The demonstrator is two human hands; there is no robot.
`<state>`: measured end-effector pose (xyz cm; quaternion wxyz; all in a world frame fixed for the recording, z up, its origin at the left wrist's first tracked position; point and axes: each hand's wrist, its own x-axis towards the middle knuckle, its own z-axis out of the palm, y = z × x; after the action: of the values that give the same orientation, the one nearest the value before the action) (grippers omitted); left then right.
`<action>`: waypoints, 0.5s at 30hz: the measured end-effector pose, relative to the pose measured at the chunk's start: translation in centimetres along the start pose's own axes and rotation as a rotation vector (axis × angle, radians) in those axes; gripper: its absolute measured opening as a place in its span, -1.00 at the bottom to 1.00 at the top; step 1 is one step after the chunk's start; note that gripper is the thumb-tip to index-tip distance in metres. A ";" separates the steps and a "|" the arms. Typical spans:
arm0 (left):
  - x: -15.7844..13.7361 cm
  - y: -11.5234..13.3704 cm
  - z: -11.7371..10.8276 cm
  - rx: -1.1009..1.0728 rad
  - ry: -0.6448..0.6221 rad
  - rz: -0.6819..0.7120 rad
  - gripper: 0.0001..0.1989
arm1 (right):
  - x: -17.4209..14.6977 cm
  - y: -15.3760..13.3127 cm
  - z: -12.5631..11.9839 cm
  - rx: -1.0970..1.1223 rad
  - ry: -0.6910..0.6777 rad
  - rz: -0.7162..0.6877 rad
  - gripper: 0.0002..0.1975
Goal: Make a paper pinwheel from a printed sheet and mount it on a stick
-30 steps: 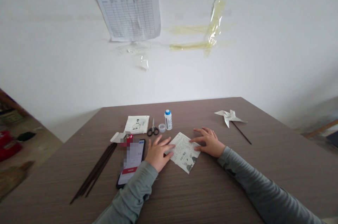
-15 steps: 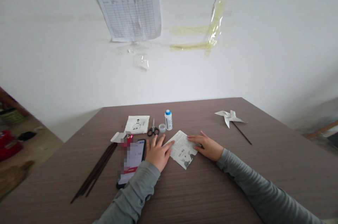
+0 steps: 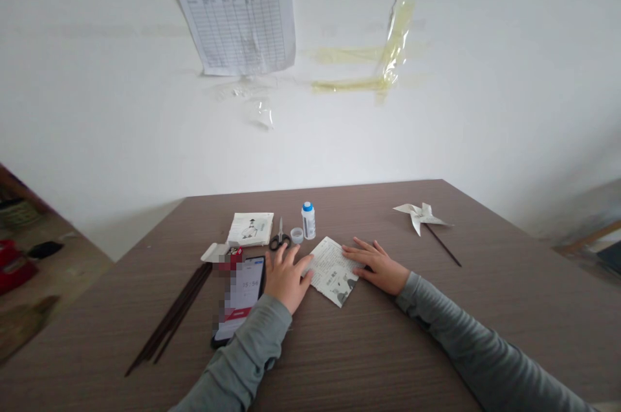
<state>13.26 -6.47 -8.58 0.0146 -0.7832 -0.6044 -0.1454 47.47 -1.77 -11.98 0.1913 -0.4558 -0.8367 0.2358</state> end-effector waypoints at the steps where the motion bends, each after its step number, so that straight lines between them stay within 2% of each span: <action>1: 0.2 -0.1 -0.3 0.001 0.021 -0.011 -0.50 | 0.0 -0.2 -0.1 0.004 0.002 -0.004 -0.41; 7: 1.9 -1.5 -2.8 0.034 0.111 -0.134 -0.59 | -0.1 -1.1 -0.8 0.008 0.080 -0.042 -0.43; 10: 2.5 -2.5 -3.9 0.083 0.096 -0.221 -0.62 | -0.2 -1.0 -0.7 0.008 0.129 -0.059 -0.47; 15: 2.6 -3.3 -4.5 0.162 0.028 -0.282 -0.56 | -0.2 -0.5 -0.4 0.009 0.233 -0.085 -0.60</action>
<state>9.79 -4.01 -4.09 0.0657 -0.6847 -0.7178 -0.1075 47.48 -2.10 -11.42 0.2991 -0.4433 -0.8263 0.1769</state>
